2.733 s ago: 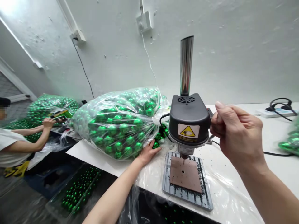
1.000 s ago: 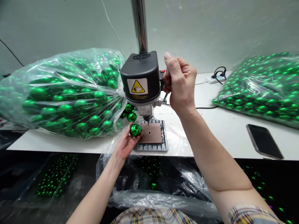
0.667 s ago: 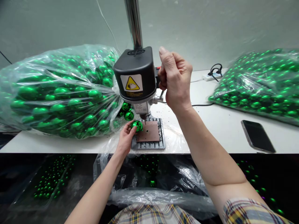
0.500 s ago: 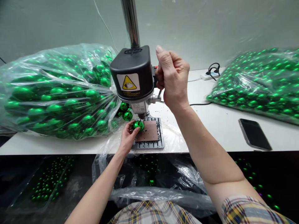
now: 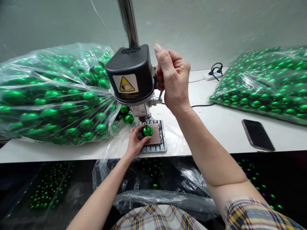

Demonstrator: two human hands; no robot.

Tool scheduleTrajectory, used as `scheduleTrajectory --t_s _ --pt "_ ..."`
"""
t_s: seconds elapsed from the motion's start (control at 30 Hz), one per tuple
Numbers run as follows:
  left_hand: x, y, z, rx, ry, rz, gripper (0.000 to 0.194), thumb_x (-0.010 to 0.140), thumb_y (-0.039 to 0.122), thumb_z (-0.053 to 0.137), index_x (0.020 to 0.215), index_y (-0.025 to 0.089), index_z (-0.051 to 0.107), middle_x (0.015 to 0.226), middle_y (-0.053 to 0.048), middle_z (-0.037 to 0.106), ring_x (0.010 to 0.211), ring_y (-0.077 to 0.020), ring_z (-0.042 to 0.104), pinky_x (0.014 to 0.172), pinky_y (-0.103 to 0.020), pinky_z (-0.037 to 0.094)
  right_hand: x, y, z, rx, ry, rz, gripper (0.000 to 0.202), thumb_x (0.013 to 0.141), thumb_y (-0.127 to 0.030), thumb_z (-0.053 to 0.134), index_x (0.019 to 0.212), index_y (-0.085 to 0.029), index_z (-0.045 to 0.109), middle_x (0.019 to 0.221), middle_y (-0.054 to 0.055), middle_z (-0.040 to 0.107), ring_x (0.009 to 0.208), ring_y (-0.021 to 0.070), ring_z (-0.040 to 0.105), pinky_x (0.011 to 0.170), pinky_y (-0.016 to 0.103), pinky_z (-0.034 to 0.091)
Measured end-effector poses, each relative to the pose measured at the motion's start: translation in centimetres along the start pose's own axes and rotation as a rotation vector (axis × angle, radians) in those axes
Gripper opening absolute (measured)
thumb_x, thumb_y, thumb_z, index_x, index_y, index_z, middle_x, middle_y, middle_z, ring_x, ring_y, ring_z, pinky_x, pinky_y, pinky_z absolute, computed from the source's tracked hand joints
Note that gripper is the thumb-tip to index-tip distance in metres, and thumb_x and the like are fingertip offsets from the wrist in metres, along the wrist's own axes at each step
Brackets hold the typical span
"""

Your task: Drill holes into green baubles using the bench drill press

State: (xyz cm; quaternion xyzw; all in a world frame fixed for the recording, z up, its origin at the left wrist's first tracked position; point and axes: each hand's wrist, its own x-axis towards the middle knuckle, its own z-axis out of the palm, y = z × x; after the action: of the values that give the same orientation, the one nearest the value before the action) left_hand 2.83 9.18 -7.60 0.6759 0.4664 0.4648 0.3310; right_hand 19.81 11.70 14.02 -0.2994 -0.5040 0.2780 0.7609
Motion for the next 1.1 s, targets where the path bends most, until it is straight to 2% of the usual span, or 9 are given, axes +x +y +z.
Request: scheduleTrajectory --t_s 0.1,0.4,0.53,0.67,0.8,0.97,1.1 --pt "-0.3 0.1 0.2 0.012 -0.021 0.056 0.054 0.07 0.02 0.081 0.121 0.025 0.065 0.117 -0.007 0.065 0.115 -0.0267 0.054 0.102 -0.042 0.042 0.1 0.2 -0.1 -0.001 -0.002 -0.011 0.056 0.081 -0.058 0.07 0.058 -0.022 0.033 0.049 -0.006 0.031 0.039 0.006 0.024 0.034 0.027 0.015" --pt "-0.2 -0.3 0.6 -0.1 0.019 0.001 0.055 0.067 0.022 0.083 0.119 0.024 0.066 0.115 -0.008 0.063 0.117 -0.0278 0.054 0.106 -0.043 0.04 -0.2 -0.2 0.0 0.051 0.003 -0.036 0.054 0.081 -0.047 0.074 0.052 -0.023 0.036 0.045 -0.006 0.03 0.037 0.0067 0.023 0.033 0.029 0.014" --pt "-0.1 0.1 0.5 -0.05 0.007 -0.035 0.057 0.067 0.023 0.084 0.12 0.022 0.066 0.117 -0.01 0.062 0.117 -0.0283 0.053 0.106 -0.043 0.04 -1.9 -0.4 -0.2 0.039 0.003 -0.125 0.051 0.084 -0.038 0.071 0.046 -0.023 0.041 0.041 -0.005 0.035 0.034 0.0082 0.025 0.035 0.032 0.018" --pt "-0.1 0.5 0.3 -0.033 0.009 -0.05 0.058 0.065 0.022 0.085 0.12 0.021 0.066 0.115 -0.01 0.062 0.115 -0.0284 0.054 0.105 -0.043 0.04 -4.3 -0.1 -0.6 0.006 0.045 -0.248 0.053 0.085 -0.034 0.07 0.043 -0.022 0.041 0.038 -0.004 0.033 0.034 0.0103 0.028 0.04 0.034 0.021" --pt "0.0 0.4 0.3 -0.044 0.017 -0.036 0.057 0.064 0.02 0.085 0.118 0.023 0.067 0.114 -0.008 0.064 0.115 -0.028 0.054 0.105 -0.043 0.04 -6.0 0.6 -1.1 -0.045 0.047 -0.284 0.054 0.088 -0.034 0.067 0.044 -0.02 0.038 0.04 -0.003 0.032 0.036 0.0102 0.031 0.042 0.033 0.02" --pt "-0.1 0.1 0.4 -0.05 0.011 -0.018 0.058 0.064 0.022 0.086 0.119 0.022 0.067 0.116 -0.009 0.065 0.117 -0.0278 0.053 0.106 -0.042 0.039 -7.0 1.6 -1.6 -0.053 0.006 -0.373 0.054 0.089 -0.028 0.063 0.045 -0.018 0.034 0.041 -0.004 0.027 0.038 0.0077 0.026 0.044 0.031 0.019" --pt "-0.1 0.0 0.5 -0.079 0.019 -0.022 0.057 0.065 0.024 0.085 0.119 0.023 0.067 0.114 -0.009 0.065 0.115 -0.0277 0.053 0.106 -0.042 0.039 -7.6 2.4 -2.1 -0.118 0.037 -0.379 0.059 0.087 -0.035 0.064 0.047 -0.018 0.024 0.042 -0.004 0.024 0.039 0.0079 0.023 0.045 0.032 0.021"
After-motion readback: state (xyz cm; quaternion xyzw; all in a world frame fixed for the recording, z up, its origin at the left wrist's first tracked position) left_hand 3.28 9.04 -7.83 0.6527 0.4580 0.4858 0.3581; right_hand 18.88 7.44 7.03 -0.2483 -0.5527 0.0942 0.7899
